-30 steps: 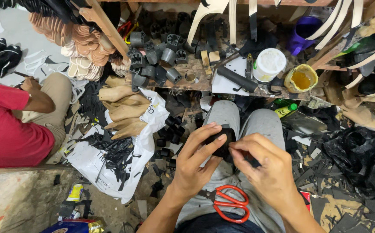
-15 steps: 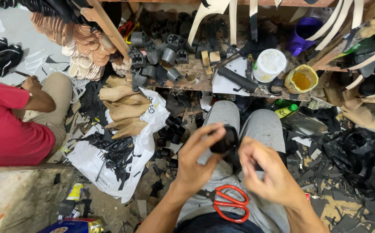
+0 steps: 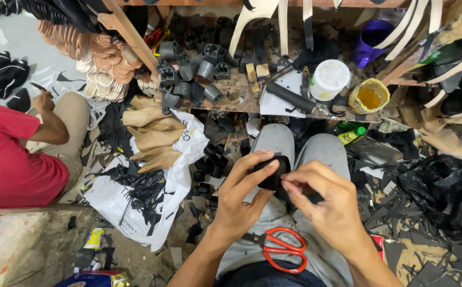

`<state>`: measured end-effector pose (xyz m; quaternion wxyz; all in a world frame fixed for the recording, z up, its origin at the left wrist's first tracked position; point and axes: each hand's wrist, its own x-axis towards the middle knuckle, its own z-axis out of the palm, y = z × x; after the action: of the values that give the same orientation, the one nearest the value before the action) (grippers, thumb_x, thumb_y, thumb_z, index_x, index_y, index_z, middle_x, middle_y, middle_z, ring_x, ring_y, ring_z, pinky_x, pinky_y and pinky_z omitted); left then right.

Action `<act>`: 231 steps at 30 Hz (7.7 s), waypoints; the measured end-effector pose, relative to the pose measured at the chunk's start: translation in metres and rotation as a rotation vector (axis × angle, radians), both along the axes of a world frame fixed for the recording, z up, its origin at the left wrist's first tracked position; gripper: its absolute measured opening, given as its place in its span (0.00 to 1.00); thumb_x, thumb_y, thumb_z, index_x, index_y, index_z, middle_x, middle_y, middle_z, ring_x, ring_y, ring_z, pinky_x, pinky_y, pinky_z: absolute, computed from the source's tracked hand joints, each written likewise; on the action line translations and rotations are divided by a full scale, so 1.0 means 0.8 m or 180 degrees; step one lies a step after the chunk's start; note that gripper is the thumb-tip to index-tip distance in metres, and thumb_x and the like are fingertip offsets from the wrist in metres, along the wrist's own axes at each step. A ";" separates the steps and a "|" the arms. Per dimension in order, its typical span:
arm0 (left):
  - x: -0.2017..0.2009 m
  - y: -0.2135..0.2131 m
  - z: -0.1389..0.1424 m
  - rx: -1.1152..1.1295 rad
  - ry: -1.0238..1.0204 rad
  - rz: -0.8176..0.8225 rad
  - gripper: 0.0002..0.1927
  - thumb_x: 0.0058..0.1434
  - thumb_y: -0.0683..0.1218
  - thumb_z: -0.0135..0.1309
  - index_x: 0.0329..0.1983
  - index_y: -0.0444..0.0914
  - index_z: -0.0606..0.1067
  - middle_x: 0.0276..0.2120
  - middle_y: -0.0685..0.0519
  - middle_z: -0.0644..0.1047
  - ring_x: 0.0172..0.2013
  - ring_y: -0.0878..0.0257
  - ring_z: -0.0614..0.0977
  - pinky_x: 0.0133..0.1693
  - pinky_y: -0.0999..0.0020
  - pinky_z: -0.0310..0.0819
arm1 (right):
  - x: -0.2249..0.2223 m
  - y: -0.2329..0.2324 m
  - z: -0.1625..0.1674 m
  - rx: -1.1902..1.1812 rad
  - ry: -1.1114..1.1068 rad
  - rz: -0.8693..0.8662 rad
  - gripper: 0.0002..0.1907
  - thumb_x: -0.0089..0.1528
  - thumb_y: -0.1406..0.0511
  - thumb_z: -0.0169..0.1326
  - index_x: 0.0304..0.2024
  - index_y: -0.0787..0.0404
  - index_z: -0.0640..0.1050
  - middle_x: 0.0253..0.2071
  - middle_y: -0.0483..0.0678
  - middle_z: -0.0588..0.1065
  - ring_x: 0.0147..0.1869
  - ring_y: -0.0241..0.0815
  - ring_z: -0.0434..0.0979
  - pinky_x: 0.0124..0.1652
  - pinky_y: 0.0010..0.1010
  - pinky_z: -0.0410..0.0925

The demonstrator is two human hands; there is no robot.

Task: The person wraps a black rubber sheet around a small cylindrical shoe part and uses red-handled scissors to trim the excess material. They repeatedly adjust the sheet and cut along the edges to fit the part.

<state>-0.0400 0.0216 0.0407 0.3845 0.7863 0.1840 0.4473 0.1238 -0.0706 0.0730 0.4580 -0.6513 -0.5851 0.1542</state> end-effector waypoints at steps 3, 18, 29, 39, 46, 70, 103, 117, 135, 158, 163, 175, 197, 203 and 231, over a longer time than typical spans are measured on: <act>0.001 0.001 0.000 0.0013 0.0145 -0.0092 0.31 0.49 0.28 0.60 0.59 0.35 0.76 0.59 0.45 0.75 0.63 0.49 0.77 0.65 0.58 0.72 | 0.007 0.007 -0.007 -0.0522 0.0104 0.0131 0.08 0.55 0.72 0.61 0.36 0.65 0.77 0.29 0.48 0.70 0.27 0.40 0.72 0.29 0.29 0.67; 0.004 -0.012 -0.011 -0.1723 -0.0225 -0.0853 0.26 0.62 0.35 0.61 0.65 0.34 0.73 0.62 0.45 0.72 0.62 0.55 0.77 0.62 0.65 0.75 | 0.030 -0.011 -0.047 -0.0659 0.0905 0.0623 0.07 0.55 0.74 0.55 0.34 0.62 0.72 0.24 0.43 0.64 0.25 0.32 0.61 0.27 0.25 0.59; 0.012 -0.018 -0.015 -0.1516 -0.0289 -0.0640 0.27 0.64 0.35 0.60 0.67 0.31 0.71 0.62 0.45 0.72 0.61 0.58 0.77 0.61 0.67 0.74 | 0.010 -0.002 -0.026 0.0003 0.0430 0.0065 0.07 0.57 0.69 0.62 0.33 0.62 0.75 0.30 0.45 0.67 0.36 0.42 0.65 0.38 0.29 0.61; 0.027 -0.030 -0.018 -0.1904 -0.0428 -0.0603 0.24 0.67 0.35 0.56 0.67 0.29 0.71 0.59 0.46 0.72 0.56 0.61 0.77 0.57 0.71 0.73 | -0.007 -0.007 -0.041 0.0516 0.0400 -0.0654 0.06 0.60 0.74 0.59 0.33 0.62 0.74 0.33 0.46 0.68 0.40 0.41 0.65 0.43 0.30 0.61; 0.031 -0.026 -0.029 -0.2625 -0.0925 -0.1090 0.25 0.68 0.36 0.53 0.69 0.28 0.68 0.60 0.47 0.71 0.58 0.60 0.75 0.60 0.67 0.73 | 0.004 -0.002 -0.035 0.0597 0.2195 -0.0564 0.16 0.67 0.70 0.51 0.58 0.62 0.72 0.49 0.46 0.71 0.55 0.39 0.71 0.59 0.30 0.65; 0.038 -0.036 -0.028 -0.2307 -0.1111 -0.0953 0.20 0.77 0.41 0.39 0.69 0.31 0.64 0.67 0.44 0.70 0.66 0.60 0.71 0.68 0.66 0.64 | -0.038 -0.011 -0.058 0.0281 0.2014 -0.0211 0.31 0.71 0.61 0.41 0.74 0.69 0.57 0.73 0.58 0.62 0.76 0.47 0.60 0.71 0.34 0.52; 0.056 -0.052 -0.069 -0.2559 -0.1341 -0.0092 0.09 0.71 0.36 0.51 0.53 0.29 0.76 0.53 0.47 0.79 0.52 0.65 0.79 0.55 0.72 0.74 | -0.014 0.002 -0.076 0.0219 0.2101 -0.0553 0.11 0.66 0.73 0.55 0.50 0.69 0.82 0.47 0.50 0.79 0.50 0.37 0.77 0.50 0.24 0.70; 0.057 -0.029 -0.074 -0.2694 -0.1291 -0.0145 0.04 0.70 0.39 0.54 0.46 0.33 0.73 0.51 0.47 0.78 0.51 0.64 0.79 0.55 0.71 0.73 | -0.017 -0.006 -0.061 0.0103 0.0649 0.0296 0.33 0.61 0.68 0.54 0.69 0.65 0.66 0.71 0.57 0.65 0.76 0.55 0.64 0.70 0.39 0.57; 0.061 -0.034 -0.091 -0.2755 -0.1117 -0.0319 0.09 0.74 0.47 0.52 0.47 0.37 0.69 0.39 0.55 0.74 0.41 0.71 0.73 0.45 0.75 0.70 | -0.026 0.006 -0.066 0.0117 0.1247 -0.0176 0.16 0.71 0.67 0.45 0.56 0.65 0.79 0.60 0.54 0.77 0.66 0.48 0.76 0.65 0.34 0.66; 0.041 -0.004 -0.035 -0.4036 -0.1624 -0.1169 0.18 0.75 0.50 0.42 0.64 0.39 0.66 0.53 0.45 0.75 0.48 0.54 0.82 0.52 0.61 0.80 | 0.003 0.023 -0.101 -0.0228 0.2346 0.0159 0.31 0.56 0.74 0.63 0.63 0.60 0.75 0.57 0.48 0.74 0.57 0.38 0.75 0.56 0.28 0.69; 0.045 -0.015 -0.034 -0.2820 -0.1324 -0.0834 0.22 0.71 0.39 0.54 0.66 0.32 0.67 0.57 0.44 0.72 0.50 0.61 0.80 0.52 0.64 0.82 | 0.008 0.016 -0.123 0.0010 0.2303 0.0186 0.27 0.59 0.72 0.62 0.62 0.62 0.75 0.64 0.47 0.73 0.60 0.36 0.74 0.57 0.27 0.69; 0.037 0.001 -0.028 -0.2986 -0.1026 -0.0834 0.23 0.74 0.50 0.43 0.65 0.32 0.71 0.56 0.47 0.76 0.52 0.63 0.80 0.54 0.69 0.76 | 0.008 0.018 -0.114 0.0317 0.2460 0.0346 0.28 0.56 0.75 0.63 0.60 0.64 0.76 0.60 0.48 0.71 0.64 0.40 0.72 0.60 0.31 0.67; 0.037 0.006 -0.057 -0.4235 -0.2124 -0.1222 0.11 0.77 0.47 0.43 0.55 0.35 0.65 0.50 0.43 0.74 0.46 0.51 0.83 0.48 0.57 0.82 | -0.028 0.022 -0.059 0.0238 0.1120 -0.0254 0.28 0.52 0.77 0.65 0.56 0.63 0.77 0.57 0.49 0.75 0.58 0.37 0.75 0.54 0.25 0.68; 0.029 0.011 -0.051 -0.4641 -0.1838 -0.1312 0.17 0.74 0.50 0.46 0.61 0.37 0.65 0.51 0.45 0.75 0.49 0.56 0.82 0.52 0.57 0.80 | -0.009 0.026 -0.089 -0.0027 0.2289 -0.0237 0.21 0.70 0.62 0.50 0.64 0.62 0.74 0.51 0.45 0.76 0.53 0.31 0.73 0.54 0.22 0.66; 0.050 -0.008 -0.065 -0.4738 -0.2576 -0.0995 0.16 0.68 0.46 0.52 0.56 0.39 0.64 0.52 0.46 0.77 0.49 0.56 0.82 0.53 0.57 0.79 | -0.006 0.027 -0.063 0.0045 0.1959 0.0004 0.24 0.66 0.66 0.45 0.65 0.64 0.72 0.58 0.49 0.74 0.56 0.35 0.72 0.51 0.23 0.64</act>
<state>0.0001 0.0152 -0.0115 0.8931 0.1259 0.1678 0.3980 0.1189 -0.0489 0.0229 0.6180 -0.5704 -0.4204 0.3405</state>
